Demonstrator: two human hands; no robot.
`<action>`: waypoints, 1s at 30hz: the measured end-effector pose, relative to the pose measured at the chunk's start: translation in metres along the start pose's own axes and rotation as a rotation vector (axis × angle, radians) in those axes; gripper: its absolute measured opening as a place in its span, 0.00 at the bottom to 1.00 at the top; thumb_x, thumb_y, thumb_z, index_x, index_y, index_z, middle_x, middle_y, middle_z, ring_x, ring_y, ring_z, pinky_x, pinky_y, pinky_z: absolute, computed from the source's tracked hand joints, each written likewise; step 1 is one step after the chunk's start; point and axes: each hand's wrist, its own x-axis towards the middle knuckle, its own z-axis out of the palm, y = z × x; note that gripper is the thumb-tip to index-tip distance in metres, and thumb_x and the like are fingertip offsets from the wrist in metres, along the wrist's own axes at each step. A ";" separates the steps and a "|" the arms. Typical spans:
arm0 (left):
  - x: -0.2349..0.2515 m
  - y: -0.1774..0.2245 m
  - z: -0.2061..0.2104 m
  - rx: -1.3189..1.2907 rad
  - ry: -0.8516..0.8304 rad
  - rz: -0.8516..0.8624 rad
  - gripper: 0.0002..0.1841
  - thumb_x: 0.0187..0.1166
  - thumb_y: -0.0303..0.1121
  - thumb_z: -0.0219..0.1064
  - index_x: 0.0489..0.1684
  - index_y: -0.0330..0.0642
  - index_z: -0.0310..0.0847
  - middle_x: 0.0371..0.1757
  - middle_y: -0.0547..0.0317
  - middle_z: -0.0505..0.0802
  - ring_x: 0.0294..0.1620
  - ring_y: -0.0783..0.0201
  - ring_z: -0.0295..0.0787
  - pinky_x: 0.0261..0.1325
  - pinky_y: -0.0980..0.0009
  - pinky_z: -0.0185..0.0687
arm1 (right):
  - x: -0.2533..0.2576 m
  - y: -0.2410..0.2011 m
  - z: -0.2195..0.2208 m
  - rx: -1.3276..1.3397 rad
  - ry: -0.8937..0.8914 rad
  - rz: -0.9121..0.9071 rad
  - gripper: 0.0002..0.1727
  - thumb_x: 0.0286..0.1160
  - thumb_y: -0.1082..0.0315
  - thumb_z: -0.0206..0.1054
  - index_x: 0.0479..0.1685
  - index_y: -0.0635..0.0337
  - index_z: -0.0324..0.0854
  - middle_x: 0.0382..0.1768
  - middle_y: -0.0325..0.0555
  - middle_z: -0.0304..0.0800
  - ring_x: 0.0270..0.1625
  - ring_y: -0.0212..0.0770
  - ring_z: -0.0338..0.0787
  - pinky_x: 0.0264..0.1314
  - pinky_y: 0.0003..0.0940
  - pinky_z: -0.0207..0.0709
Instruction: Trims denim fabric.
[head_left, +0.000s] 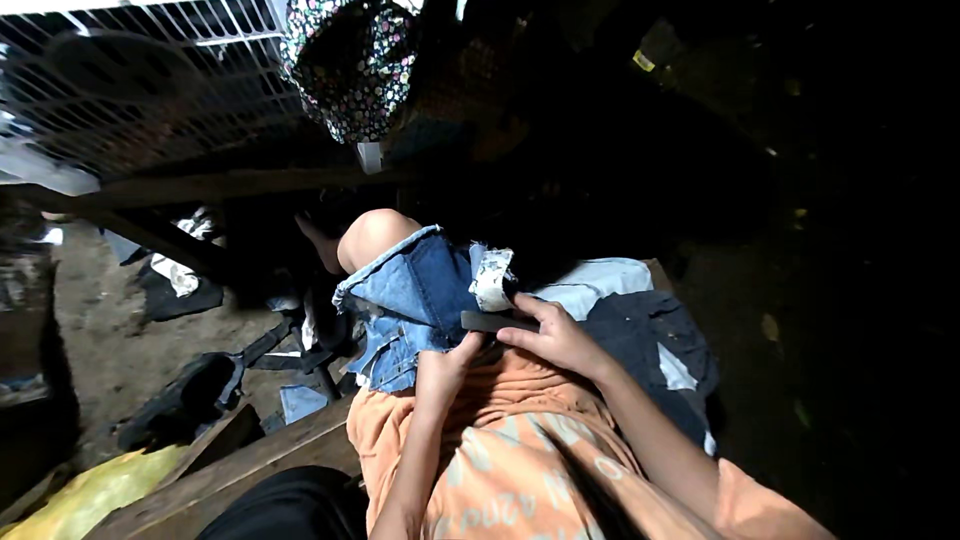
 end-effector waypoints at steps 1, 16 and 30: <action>0.001 -0.006 -0.001 0.028 0.002 0.021 0.21 0.63 0.24 0.77 0.54 0.27 0.80 0.44 0.61 0.92 0.48 0.80 0.88 0.57 0.78 0.84 | 0.001 0.000 0.004 -0.011 0.037 -0.021 0.30 0.75 0.45 0.68 0.57 0.67 0.87 0.45 0.52 0.94 0.49 0.37 0.92 0.57 0.40 0.84; -0.001 0.001 0.002 -0.326 0.065 -0.062 0.23 0.65 0.11 0.71 0.59 0.25 0.70 0.43 0.58 0.92 0.45 0.74 0.91 0.55 0.75 0.88 | 0.019 -0.015 -0.017 0.994 0.265 0.356 0.09 0.93 0.64 0.42 0.45 0.51 0.65 0.15 0.26 0.67 0.11 0.19 0.63 0.13 0.12 0.59; 0.000 -0.027 -0.008 -0.382 0.107 0.091 0.26 0.61 0.19 0.76 0.59 0.26 0.70 0.45 0.60 0.93 0.49 0.74 0.92 0.58 0.73 0.89 | 0.064 -0.014 -0.057 0.425 0.269 0.208 0.20 0.91 0.61 0.52 0.78 0.52 0.68 0.21 0.31 0.70 0.17 0.21 0.65 0.17 0.15 0.58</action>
